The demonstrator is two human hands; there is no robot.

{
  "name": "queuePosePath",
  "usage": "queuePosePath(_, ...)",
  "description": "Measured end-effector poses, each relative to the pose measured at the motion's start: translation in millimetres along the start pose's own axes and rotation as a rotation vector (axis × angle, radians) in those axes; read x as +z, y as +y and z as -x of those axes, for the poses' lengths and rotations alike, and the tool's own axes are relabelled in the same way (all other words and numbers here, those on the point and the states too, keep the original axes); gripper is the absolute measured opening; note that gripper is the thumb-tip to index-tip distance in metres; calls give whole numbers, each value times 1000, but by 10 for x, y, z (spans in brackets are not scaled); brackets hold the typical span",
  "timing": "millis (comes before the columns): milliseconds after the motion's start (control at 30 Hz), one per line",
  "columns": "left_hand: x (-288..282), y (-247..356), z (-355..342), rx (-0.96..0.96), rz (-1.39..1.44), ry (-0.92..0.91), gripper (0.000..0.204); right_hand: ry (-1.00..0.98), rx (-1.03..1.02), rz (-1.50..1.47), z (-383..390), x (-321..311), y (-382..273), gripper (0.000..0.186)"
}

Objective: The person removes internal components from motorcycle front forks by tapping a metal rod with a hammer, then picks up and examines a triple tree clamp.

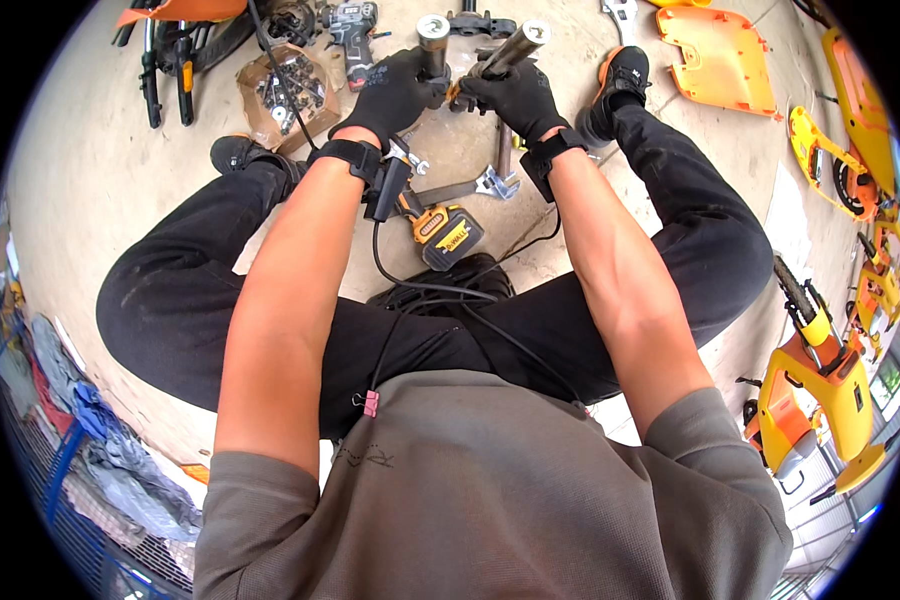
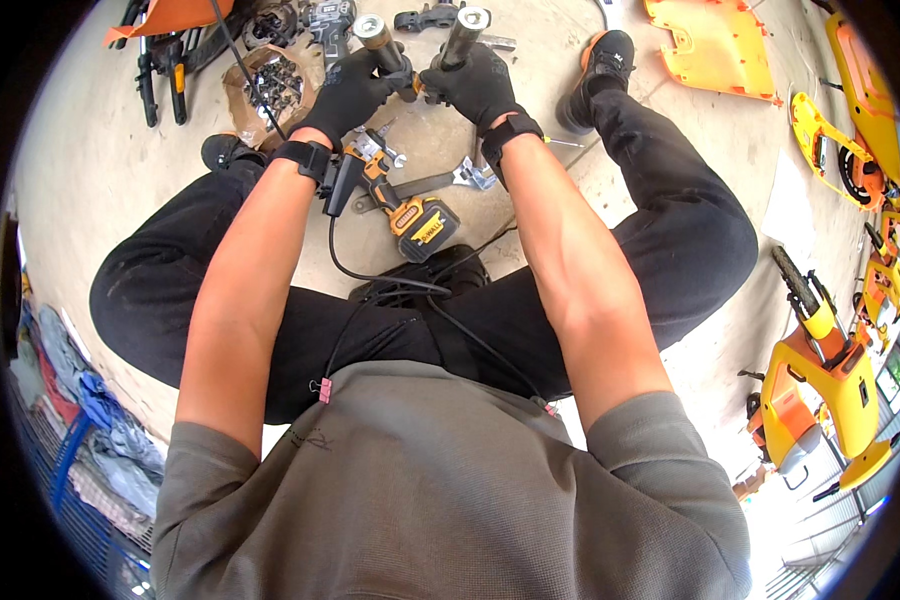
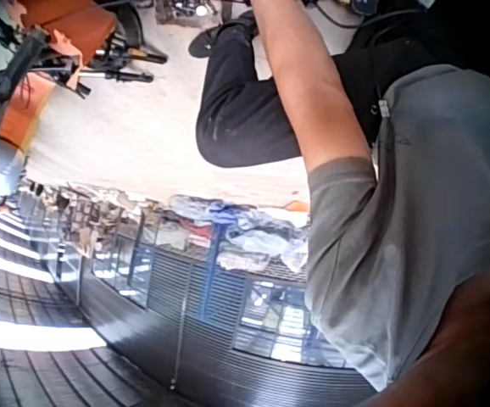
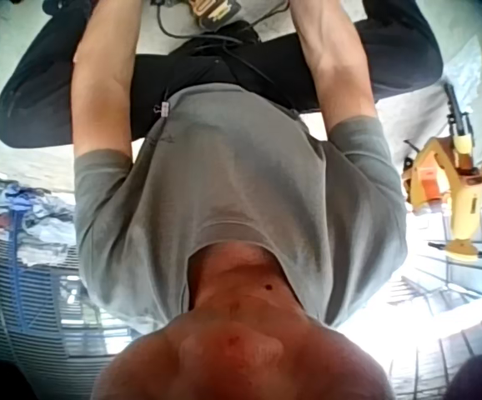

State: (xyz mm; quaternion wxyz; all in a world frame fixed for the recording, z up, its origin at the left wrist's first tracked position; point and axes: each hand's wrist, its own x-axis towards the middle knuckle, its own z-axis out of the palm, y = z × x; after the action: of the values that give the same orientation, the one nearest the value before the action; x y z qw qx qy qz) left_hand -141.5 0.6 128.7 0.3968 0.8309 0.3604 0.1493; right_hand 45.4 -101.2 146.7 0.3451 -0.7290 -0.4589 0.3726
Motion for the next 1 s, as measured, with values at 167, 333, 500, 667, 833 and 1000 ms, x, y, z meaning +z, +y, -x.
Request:
queuePosePath(167,83,28,-37,7,34,39,24,21,12,-76,36,-25,-53,19)
queuePosePath(333,15,135,7,-46,36,16,27,20,-22,-134,47,-25,-44,17)
queuePosePath(500,-3,106,-1,-26,46,15,29,0,15,-141,-2,47,86,24)
queuePosePath(667,-29,257,-36,-30,34,-7,27,60,-25,-34,-17,65,219,26)
queuePosePath(833,11,226,-5,-8,71,-5,27,-11,14,-9,49,-16,17,25)
queuePosePath(1000,17,246,-13,-19,14,-14,28,-11,9,34,29,-45,-9,25)
